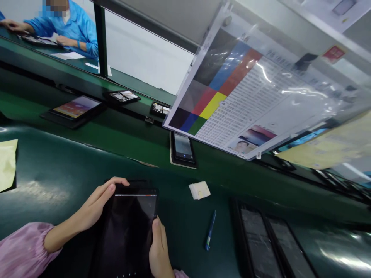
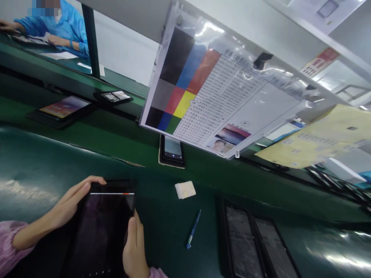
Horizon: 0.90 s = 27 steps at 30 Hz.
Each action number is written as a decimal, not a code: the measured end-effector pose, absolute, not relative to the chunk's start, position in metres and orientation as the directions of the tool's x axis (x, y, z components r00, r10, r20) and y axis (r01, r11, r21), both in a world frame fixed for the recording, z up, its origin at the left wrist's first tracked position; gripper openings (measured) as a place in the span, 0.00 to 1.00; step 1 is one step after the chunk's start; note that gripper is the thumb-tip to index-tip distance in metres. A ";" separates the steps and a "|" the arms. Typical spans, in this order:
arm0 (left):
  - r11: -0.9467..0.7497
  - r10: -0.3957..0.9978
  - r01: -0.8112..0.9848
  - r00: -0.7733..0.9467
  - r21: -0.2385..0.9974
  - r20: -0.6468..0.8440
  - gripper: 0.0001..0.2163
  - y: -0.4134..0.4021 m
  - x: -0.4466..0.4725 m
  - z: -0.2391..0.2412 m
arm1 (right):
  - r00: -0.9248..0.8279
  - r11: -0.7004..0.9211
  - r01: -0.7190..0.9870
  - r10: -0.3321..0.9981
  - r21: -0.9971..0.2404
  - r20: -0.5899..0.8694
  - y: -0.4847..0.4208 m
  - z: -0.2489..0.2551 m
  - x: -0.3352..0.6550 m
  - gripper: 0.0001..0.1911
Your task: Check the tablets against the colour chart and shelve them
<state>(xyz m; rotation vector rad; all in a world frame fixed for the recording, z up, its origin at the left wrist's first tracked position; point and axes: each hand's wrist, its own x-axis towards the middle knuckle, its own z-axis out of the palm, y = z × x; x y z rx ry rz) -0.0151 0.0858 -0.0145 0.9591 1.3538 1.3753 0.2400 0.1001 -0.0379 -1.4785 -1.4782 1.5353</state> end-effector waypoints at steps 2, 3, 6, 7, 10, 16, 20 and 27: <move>0.080 0.963 -0.116 -0.246 0.990 -0.106 0.21 0.086 -0.013 -0.015 | -0.289 -0.150 0.301 0.927 -0.942 -0.240 0.114 -0.030 0.240 0.40; 0.093 0.962 -0.126 -0.243 0.988 -0.122 0.21 0.086 -0.011 -0.016 | -0.300 -0.051 0.319 0.942 -0.946 -0.152 0.127 -0.024 0.241 0.36; 0.137 0.959 -0.154 -0.228 0.979 -0.170 0.21 0.086 -0.007 -0.020 | -0.284 0.288 0.568 0.948 -0.771 0.145 0.188 0.002 0.247 0.27; 0.146 0.957 -0.160 -0.227 0.976 -0.180 0.22 0.086 -0.007 -0.022 | -0.276 0.334 0.723 0.942 -0.605 0.192 0.212 0.010 0.250 0.26; 0.166 0.952 -0.180 -0.225 0.970 -0.205 0.22 0.087 -0.007 -0.030 | -0.203 0.278 0.843 0.957 -0.461 0.207 0.281 0.030 0.262 0.25; 0.204 0.948 -0.242 -0.192 0.949 -0.252 0.22 0.090 -0.008 -0.037 | -0.085 0.109 0.952 0.992 -0.284 0.098 0.348 0.026 0.277 0.27; 0.208 0.945 -0.216 -0.206 0.954 -0.253 0.22 0.088 -0.006 -0.031 | -0.087 0.099 0.976 0.994 -0.196 0.067 0.358 0.016 0.278 0.27; 0.255 0.930 -0.244 -0.202 0.935 -0.307 0.22 0.084 -0.006 -0.030 | -0.051 0.059 0.988 0.997 -0.145 0.063 0.368 0.011 0.286 0.27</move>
